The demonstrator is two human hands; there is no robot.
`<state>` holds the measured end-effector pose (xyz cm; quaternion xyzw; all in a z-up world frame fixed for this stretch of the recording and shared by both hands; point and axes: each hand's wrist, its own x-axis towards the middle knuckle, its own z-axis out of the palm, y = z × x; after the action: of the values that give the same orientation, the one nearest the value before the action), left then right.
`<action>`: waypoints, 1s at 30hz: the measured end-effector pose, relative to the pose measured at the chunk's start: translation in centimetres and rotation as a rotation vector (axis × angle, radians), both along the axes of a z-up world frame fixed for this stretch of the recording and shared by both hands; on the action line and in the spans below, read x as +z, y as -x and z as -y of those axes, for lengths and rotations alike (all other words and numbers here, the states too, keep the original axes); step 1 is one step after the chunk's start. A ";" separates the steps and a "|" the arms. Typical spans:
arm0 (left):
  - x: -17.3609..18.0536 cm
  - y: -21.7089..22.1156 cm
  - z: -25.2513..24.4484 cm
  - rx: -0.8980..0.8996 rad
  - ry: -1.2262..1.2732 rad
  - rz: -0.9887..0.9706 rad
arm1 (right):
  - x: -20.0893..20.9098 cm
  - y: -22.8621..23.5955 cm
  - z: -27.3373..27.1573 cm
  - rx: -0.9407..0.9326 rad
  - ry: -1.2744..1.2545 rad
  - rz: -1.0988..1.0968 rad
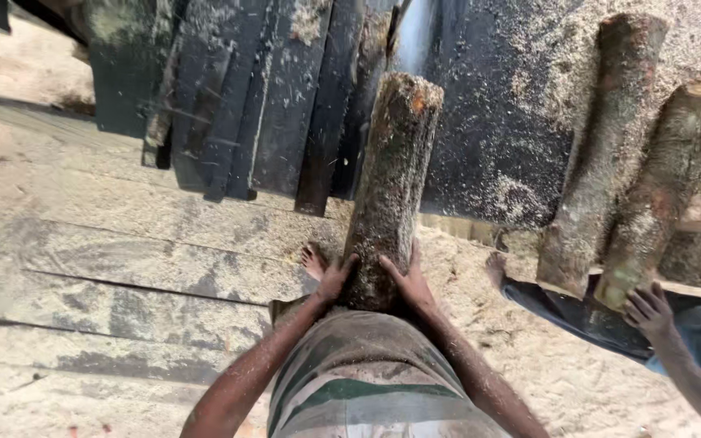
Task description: The person picks up logs and pushes them through a large circular saw blade on a table to cut them into boards, while an assistant helps move and stack the wood.
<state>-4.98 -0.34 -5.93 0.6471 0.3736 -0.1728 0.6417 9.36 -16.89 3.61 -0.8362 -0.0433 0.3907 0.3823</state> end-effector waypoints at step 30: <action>-0.2 -32.4 -12.3 -0.203 -0.486 0.177 | 3.2 -27.7 -14.4 -0.001 0.044 0.143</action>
<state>27.46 11.95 -6.16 0.8290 0.2797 -0.0843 0.4769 37.05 -2.50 6.81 -0.8704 -0.0614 0.3304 0.3599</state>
